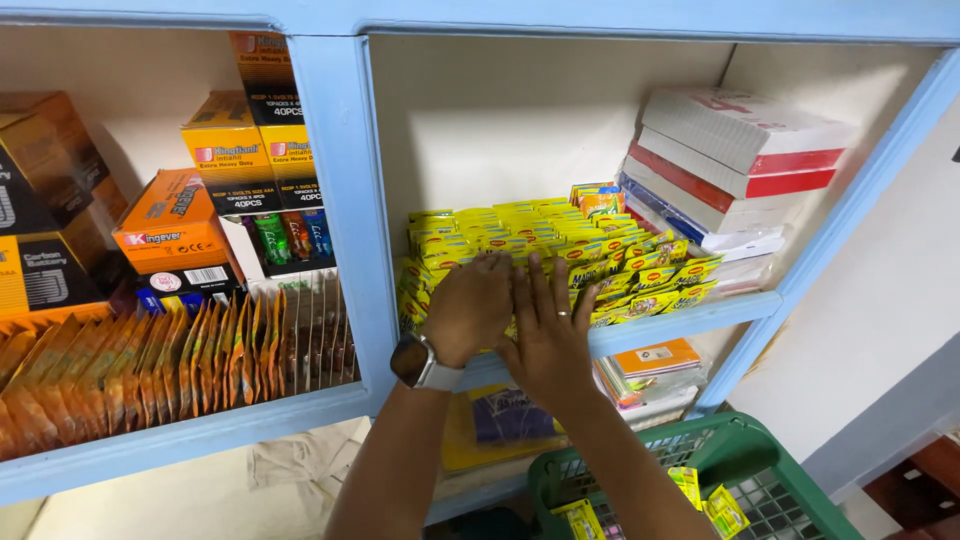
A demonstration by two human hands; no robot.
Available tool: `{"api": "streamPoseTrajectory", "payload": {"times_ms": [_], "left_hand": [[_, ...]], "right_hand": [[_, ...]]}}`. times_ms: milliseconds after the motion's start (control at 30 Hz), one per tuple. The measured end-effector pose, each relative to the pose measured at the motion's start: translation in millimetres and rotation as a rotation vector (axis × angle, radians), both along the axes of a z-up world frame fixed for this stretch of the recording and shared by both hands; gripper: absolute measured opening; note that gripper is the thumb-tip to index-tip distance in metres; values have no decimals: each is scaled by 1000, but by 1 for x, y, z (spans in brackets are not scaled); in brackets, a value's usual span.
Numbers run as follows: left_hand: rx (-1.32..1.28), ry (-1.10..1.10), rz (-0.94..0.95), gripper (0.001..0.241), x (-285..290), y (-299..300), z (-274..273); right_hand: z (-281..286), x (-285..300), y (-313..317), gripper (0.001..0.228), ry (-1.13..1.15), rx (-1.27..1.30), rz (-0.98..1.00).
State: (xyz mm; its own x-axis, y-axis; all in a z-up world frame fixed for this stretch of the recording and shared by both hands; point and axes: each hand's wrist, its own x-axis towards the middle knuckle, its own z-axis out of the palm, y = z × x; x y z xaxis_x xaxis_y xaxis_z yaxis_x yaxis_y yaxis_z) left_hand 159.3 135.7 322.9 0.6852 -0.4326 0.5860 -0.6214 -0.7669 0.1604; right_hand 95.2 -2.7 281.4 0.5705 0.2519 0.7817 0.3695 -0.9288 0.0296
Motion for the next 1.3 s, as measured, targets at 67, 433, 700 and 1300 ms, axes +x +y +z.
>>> {"api": "streamPoseTrajectory", "payload": {"times_ms": [67, 433, 700, 1300], "left_hand": [[11, -132, -39, 48, 10, 0, -18], [0, -222, 116, 56, -43, -12, -3], [-6, -216, 103, 58, -46, -18, -14], [21, -228, -537, 49, -139, -70, -79]], "right_hand": [[-5, 7, 0, 85, 27, 42, 8], [-10, -20, -27, 85, -31, 147, 30], [-39, 8, -40, 83, -35, 333, -58], [-104, -110, -113, 75, -5, 394, 49]]}}
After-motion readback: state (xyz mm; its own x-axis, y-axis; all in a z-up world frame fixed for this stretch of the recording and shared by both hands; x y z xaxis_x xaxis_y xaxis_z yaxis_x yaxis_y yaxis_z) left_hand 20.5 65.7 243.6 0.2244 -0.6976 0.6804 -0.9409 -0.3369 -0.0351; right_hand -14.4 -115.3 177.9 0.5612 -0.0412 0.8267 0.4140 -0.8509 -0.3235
